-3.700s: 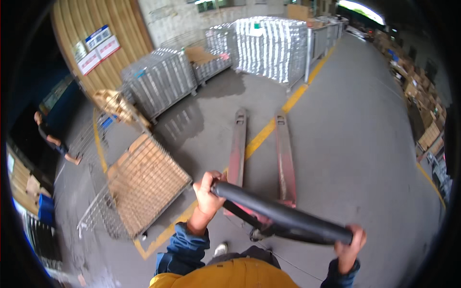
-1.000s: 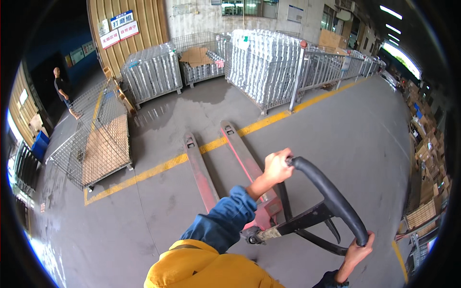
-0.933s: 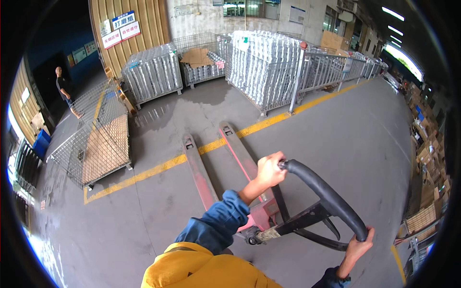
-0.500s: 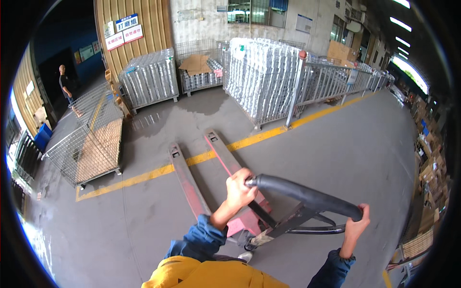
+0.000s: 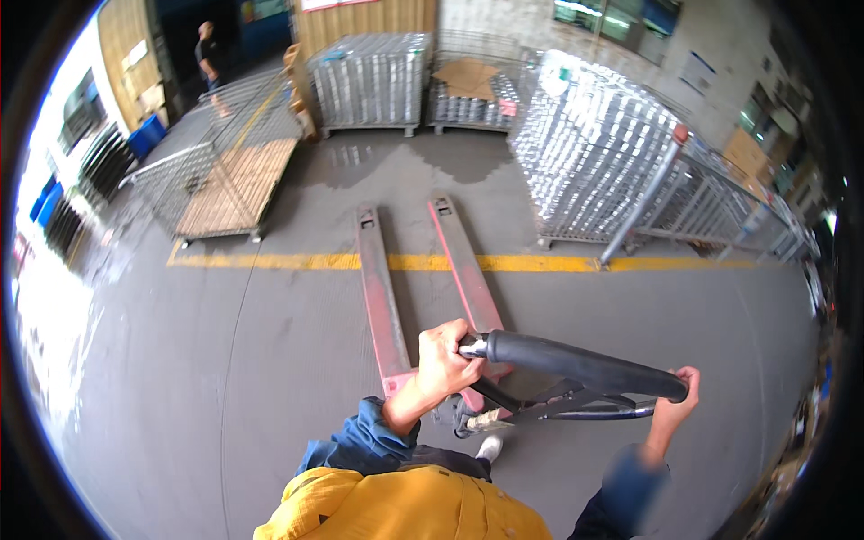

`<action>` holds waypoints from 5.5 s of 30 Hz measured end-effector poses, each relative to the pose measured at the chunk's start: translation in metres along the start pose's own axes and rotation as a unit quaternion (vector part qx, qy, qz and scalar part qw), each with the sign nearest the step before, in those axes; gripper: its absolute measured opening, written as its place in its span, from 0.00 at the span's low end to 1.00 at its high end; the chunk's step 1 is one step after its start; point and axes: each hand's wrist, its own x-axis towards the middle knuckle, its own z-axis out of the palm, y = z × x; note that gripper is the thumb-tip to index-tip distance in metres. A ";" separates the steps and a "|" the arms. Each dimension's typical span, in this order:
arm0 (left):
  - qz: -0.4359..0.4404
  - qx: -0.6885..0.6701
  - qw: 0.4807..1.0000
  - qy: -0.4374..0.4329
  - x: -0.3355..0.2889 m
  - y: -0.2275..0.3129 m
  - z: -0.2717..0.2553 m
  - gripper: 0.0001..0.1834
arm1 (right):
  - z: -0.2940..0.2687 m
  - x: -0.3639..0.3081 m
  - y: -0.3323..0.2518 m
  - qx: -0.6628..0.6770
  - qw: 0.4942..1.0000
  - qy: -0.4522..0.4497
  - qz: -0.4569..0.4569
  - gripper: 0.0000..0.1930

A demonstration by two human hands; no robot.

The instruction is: The person maneuvers a pallet jack to slide its forks beneath a wire container filled with metal parts, picks up a metal part, and pumps the pallet jack handle to lift and pull the container.

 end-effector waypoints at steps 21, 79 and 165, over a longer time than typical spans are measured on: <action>-0.061 0.219 0.936 0.267 0.204 -0.138 0.127 0.08 | 0.318 0.246 0.070 0.188 0.963 -0.154 -0.114 0.09; -0.127 0.320 0.818 0.461 0.666 -0.606 -0.140 0.12 | 1.270 0.390 -0.368 0.497 0.799 -0.267 -0.209 0.10; -0.136 0.187 0.942 0.242 1.382 -1.296 -0.400 0.14 | 1.895 0.541 -0.545 0.188 0.975 -0.101 -0.059 0.11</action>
